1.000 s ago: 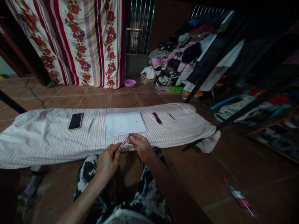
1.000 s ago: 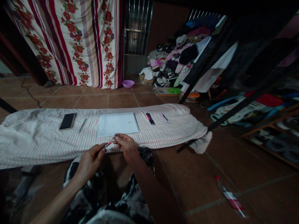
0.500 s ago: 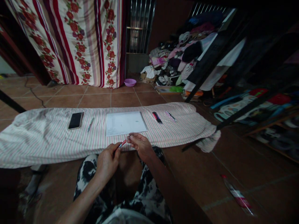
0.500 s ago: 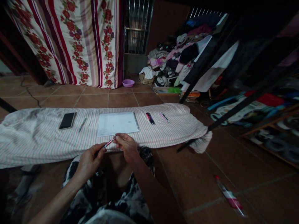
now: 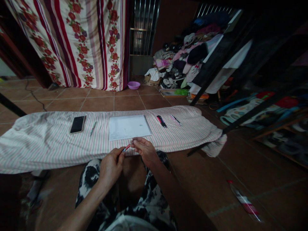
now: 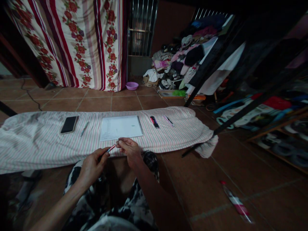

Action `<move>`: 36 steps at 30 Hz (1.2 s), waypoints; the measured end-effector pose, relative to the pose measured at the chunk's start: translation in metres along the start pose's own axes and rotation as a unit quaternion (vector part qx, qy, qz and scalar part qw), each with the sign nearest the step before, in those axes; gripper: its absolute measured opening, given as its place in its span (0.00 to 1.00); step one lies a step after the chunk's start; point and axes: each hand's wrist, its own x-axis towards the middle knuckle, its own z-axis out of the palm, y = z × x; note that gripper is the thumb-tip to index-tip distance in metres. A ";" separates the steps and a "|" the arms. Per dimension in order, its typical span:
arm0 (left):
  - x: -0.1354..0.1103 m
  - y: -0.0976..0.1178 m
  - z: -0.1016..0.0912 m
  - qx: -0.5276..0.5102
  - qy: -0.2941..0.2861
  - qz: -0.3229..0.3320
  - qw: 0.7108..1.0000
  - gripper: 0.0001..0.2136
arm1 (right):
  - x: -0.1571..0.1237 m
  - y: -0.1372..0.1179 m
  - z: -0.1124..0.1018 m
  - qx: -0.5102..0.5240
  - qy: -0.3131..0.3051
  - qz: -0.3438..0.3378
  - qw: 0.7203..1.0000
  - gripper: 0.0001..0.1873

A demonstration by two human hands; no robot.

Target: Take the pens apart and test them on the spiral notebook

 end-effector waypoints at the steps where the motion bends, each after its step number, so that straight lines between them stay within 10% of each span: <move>1: 0.000 0.000 0.000 -0.002 -0.001 0.000 1.000 0.16 | 0.000 0.000 0.000 0.000 0.001 0.001 1.000 0.18; 36: 0.004 0.002 0.004 -0.015 0.005 -0.018 1.000 0.16 | -0.004 0.002 0.003 -0.027 -0.011 -0.022 0.999 0.17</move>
